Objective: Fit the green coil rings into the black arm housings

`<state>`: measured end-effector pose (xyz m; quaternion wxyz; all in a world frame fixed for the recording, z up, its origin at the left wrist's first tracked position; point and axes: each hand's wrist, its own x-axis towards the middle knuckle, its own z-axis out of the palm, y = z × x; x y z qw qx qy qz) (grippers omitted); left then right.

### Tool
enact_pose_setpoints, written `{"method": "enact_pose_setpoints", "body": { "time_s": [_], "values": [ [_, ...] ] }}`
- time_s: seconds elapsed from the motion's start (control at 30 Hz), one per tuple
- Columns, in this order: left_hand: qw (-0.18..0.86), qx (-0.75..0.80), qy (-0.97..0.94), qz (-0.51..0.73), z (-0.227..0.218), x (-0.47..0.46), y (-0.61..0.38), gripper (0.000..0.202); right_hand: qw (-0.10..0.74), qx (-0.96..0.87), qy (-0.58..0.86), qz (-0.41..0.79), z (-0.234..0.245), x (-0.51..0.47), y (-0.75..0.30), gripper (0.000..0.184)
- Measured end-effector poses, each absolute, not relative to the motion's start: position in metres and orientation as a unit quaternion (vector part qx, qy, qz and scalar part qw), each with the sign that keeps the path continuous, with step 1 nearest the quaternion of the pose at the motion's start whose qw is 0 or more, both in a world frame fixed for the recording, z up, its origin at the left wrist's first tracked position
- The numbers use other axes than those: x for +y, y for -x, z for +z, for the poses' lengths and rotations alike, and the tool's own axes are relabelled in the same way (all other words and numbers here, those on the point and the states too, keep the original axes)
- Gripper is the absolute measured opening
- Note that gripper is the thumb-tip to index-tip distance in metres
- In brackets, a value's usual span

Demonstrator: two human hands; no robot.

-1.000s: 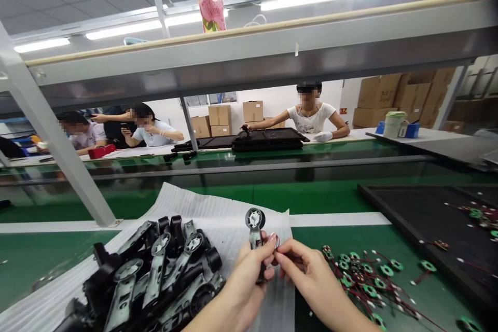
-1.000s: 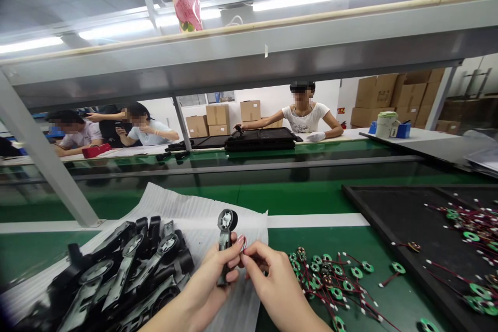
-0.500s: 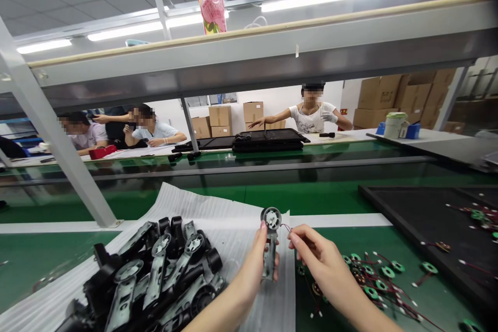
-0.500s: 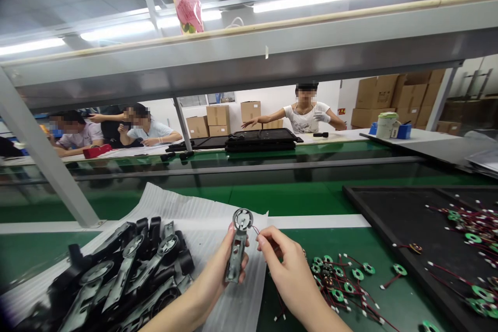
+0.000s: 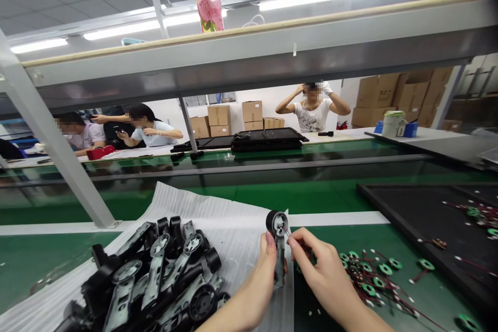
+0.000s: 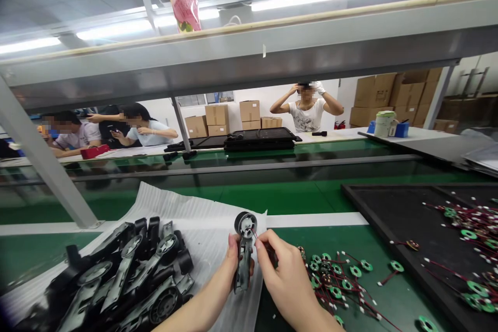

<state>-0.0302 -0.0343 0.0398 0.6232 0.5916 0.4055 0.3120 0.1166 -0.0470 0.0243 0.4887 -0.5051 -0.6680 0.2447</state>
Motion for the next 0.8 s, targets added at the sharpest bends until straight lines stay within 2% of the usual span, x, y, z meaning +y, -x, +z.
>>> {"method": "enact_pose_setpoints", "body": {
  "time_s": [0.2, 0.37, 0.53, 0.67, 0.8],
  "values": [
    [0.58, 0.4, -0.647, 0.29, 0.051, -0.041, 0.035, 0.062, 0.483, -0.678, 0.514, 0.207, 0.023, -0.046, -0.117, 0.025],
    [0.567, 0.416, -0.658, 0.27, 0.049, -0.04, 0.035, 0.067, 0.42, -0.756, 0.501, 0.033, 0.016, -0.045, -0.119, 0.022],
    [0.55, 0.422, -0.67, 0.263, 0.047, -0.038, 0.033, 0.066, 0.415, -0.771, 0.469, -0.115, 0.02, -0.043, -0.123, 0.023],
    [0.552, 0.423, -0.667, 0.267, 0.049, -0.039, 0.034, 0.064, 0.407, -0.771, 0.482, -0.089, 0.023, -0.044, -0.124, 0.022],
    [0.55, 0.447, -0.661, 0.246, 0.051, -0.038, 0.035, 0.064, 0.415, -0.76, 0.5, -0.025, 0.023, -0.043, -0.127, 0.013]
  ]
}}
